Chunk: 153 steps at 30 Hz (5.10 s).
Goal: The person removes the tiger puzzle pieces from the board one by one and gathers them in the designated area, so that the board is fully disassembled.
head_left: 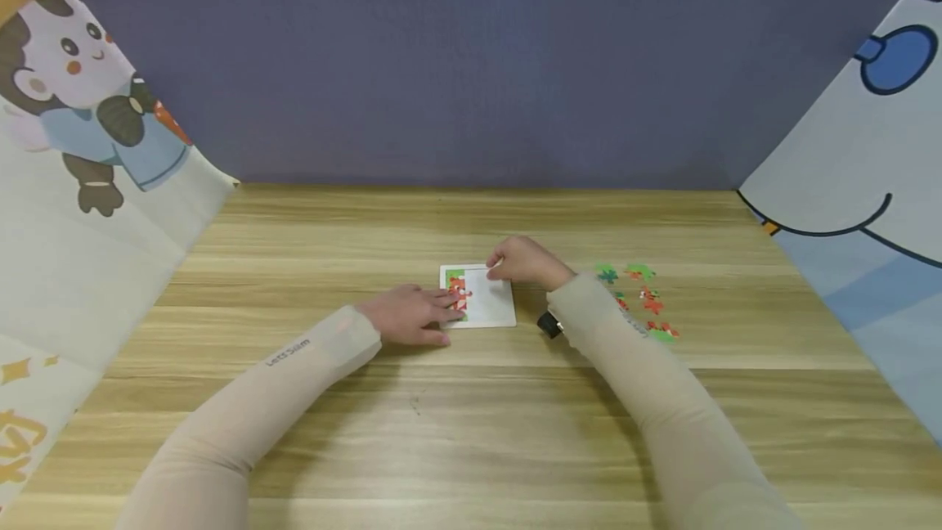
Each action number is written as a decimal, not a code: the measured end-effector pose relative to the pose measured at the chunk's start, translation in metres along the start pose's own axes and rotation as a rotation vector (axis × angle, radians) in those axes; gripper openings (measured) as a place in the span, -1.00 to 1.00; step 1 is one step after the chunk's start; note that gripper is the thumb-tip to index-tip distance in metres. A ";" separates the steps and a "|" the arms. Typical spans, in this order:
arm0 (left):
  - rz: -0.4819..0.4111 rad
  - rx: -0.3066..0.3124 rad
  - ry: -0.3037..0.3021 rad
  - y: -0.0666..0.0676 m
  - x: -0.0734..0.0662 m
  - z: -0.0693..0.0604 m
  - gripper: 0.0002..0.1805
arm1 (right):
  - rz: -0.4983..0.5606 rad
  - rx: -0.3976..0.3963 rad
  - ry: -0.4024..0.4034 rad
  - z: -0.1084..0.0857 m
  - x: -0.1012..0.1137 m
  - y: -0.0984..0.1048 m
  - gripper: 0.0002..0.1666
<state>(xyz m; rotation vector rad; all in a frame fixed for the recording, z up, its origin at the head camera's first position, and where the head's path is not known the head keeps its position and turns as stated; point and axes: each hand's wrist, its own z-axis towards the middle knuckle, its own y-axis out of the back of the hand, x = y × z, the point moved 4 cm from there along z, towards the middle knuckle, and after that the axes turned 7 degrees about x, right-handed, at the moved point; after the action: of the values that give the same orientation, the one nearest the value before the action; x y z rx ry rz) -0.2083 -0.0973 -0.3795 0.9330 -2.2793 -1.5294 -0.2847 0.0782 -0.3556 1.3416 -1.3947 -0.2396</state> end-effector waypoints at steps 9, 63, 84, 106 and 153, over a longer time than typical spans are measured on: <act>0.002 -0.005 0.008 0.000 0.000 0.006 -0.39 | -0.075 0.002 0.006 0.006 0.004 -0.004 -0.67; -0.011 -0.060 -0.018 -0.003 0.006 0.006 -0.43 | 0.090 0.065 -0.034 0.031 0.020 -0.031 -0.91; -0.037 -0.038 -0.014 -0.004 0.010 -0.001 -0.41 | 0.340 -0.008 -0.127 0.040 0.013 -0.032 -0.88; -0.035 -0.049 -0.019 -0.007 0.014 -0.006 -0.42 | 0.536 0.011 -0.166 0.050 0.020 -0.039 -0.93; -0.080 -0.035 0.264 0.009 0.036 0.014 -0.25 | 0.559 0.007 -0.119 0.027 0.004 -0.021 -0.47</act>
<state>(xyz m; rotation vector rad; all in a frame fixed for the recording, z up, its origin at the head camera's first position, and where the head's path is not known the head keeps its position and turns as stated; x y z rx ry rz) -0.2469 -0.1069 -0.3825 1.1538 -2.0470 -1.3779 -0.2928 0.0545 -0.3785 0.9051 -1.8105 0.0615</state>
